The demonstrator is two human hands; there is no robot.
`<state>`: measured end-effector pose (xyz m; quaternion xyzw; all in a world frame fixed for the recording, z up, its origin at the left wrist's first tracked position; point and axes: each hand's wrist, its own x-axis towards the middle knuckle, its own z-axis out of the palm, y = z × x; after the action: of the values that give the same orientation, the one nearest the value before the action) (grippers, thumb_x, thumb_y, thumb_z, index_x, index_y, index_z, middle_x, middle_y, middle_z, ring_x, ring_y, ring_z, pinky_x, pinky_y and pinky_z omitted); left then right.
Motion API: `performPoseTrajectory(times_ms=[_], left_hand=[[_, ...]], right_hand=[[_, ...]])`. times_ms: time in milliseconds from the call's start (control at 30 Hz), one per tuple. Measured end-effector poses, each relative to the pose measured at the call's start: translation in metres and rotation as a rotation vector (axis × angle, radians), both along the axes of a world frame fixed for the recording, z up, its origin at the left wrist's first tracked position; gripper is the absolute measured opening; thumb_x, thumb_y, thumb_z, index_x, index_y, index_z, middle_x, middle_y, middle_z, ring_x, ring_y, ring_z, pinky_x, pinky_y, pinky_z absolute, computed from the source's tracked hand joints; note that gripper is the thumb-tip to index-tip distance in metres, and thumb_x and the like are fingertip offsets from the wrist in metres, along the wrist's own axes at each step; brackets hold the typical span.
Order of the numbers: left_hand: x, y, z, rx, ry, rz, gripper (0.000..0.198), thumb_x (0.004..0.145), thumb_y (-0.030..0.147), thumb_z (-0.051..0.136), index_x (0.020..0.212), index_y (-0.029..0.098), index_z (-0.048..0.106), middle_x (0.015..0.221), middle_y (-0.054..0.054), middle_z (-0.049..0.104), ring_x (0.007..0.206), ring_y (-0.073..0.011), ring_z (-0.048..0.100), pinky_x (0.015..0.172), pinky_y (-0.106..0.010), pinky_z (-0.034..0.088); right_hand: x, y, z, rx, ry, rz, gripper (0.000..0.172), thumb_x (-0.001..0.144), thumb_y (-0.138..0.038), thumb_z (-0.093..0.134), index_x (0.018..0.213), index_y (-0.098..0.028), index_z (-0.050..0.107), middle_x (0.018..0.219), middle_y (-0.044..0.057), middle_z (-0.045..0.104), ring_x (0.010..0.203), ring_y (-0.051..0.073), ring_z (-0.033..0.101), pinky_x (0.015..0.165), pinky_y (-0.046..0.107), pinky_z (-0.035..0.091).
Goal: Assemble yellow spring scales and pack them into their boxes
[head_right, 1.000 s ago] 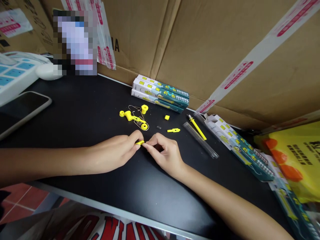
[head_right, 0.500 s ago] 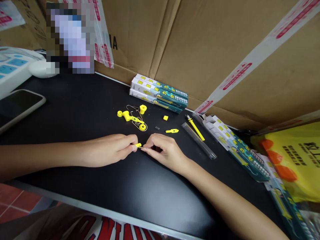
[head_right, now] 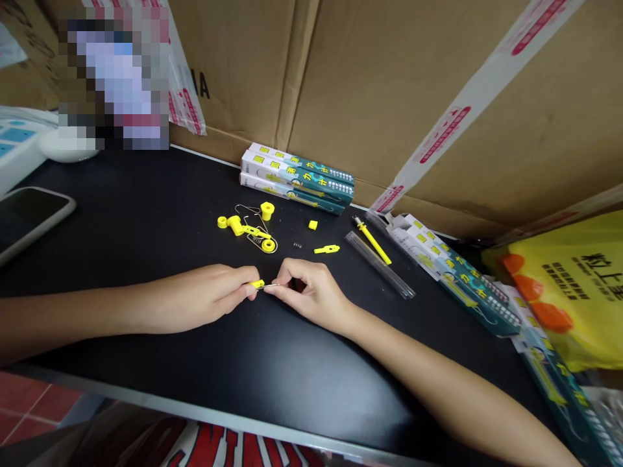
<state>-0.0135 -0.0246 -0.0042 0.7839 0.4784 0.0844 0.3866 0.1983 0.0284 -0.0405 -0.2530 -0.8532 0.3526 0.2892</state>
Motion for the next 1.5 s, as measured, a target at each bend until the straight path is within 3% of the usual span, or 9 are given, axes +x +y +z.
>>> performPoseTrajectory(times_ms=[233,367,600,867,1167,1333,1500], left_hand=[[0.000,0.000,0.003,-0.050,-0.008,0.013,0.024,0.095,0.025,0.034,0.092,0.019,0.057,0.076,0.001,0.058,0.068,-0.0139,0.054,0.064,-0.026,0.038],[0.002,0.000,0.001,-0.012,-0.001,0.007,0.024,0.095,0.025,0.033,0.091,0.018,0.056,0.080,-0.001,0.061,0.073,-0.0151,0.057,0.067,-0.026,0.040],[0.007,-0.005,-0.003,0.081,0.101,0.006,0.025,0.096,0.028,0.030,0.084,0.019,0.048,0.070,-0.001,0.057,0.064,-0.0169,0.054,0.058,-0.028,0.035],[0.007,-0.004,-0.006,0.070,0.047,0.033,0.025,0.097,0.029,0.027,0.082,0.020,0.045,0.070,0.000,0.053,0.061,-0.0152,0.051,0.056,-0.028,0.033],[0.007,-0.007,0.001,0.061,-0.004,0.111,0.027,0.096,0.028,0.028,0.117,0.020,0.042,0.079,-0.001,0.059,0.066,-0.0165,0.057,0.060,-0.027,0.039],[0.007,-0.004,-0.002,0.156,-0.004,0.124,0.028,0.096,0.028,0.029,0.120,0.020,0.040,0.085,-0.004,0.064,0.075,-0.0201,0.063,0.065,-0.030,0.043],[0.008,-0.004,-0.006,0.250,0.027,0.136,0.023,0.096,0.032,0.033,0.114,0.020,0.039,0.076,-0.002,0.064,0.065,-0.0213,0.064,0.059,-0.029,0.041]], right_hand=[[0.002,0.005,0.006,-0.273,-0.051,0.057,0.028,0.081,-0.034,0.071,0.067,-0.017,0.054,0.061,-0.002,0.059,0.057,0.010,0.053,0.055,0.022,0.042],[0.001,0.004,0.005,-0.232,-0.015,0.036,0.029,0.082,-0.036,0.070,0.067,-0.018,0.053,0.061,-0.002,0.059,0.057,0.010,0.052,0.055,0.023,0.042],[-0.004,-0.002,0.000,-0.184,0.004,-0.065,0.033,0.080,-0.038,0.071,0.066,-0.018,0.049,0.064,-0.002,0.057,0.058,0.011,0.050,0.054,0.023,0.040],[-0.009,-0.010,-0.001,-0.120,0.007,-0.176,0.034,0.080,-0.039,0.071,0.065,-0.019,0.048,0.063,-0.001,0.058,0.057,0.011,0.052,0.054,0.023,0.041],[-0.011,-0.017,-0.002,0.124,0.032,-0.222,0.027,0.086,-0.027,0.063,0.066,-0.020,0.047,0.058,-0.003,0.052,0.051,0.010,0.047,0.048,0.023,0.038],[-0.007,-0.015,-0.004,0.374,0.029,-0.193,0.021,0.087,-0.021,0.062,0.070,-0.021,0.051,0.062,0.000,0.057,0.055,0.013,0.053,0.052,0.026,0.043],[-0.003,-0.011,-0.006,0.619,-0.012,-0.095,0.020,0.088,-0.017,0.060,0.071,-0.021,0.052,0.062,0.002,0.058,0.057,0.014,0.053,0.051,0.027,0.041]])
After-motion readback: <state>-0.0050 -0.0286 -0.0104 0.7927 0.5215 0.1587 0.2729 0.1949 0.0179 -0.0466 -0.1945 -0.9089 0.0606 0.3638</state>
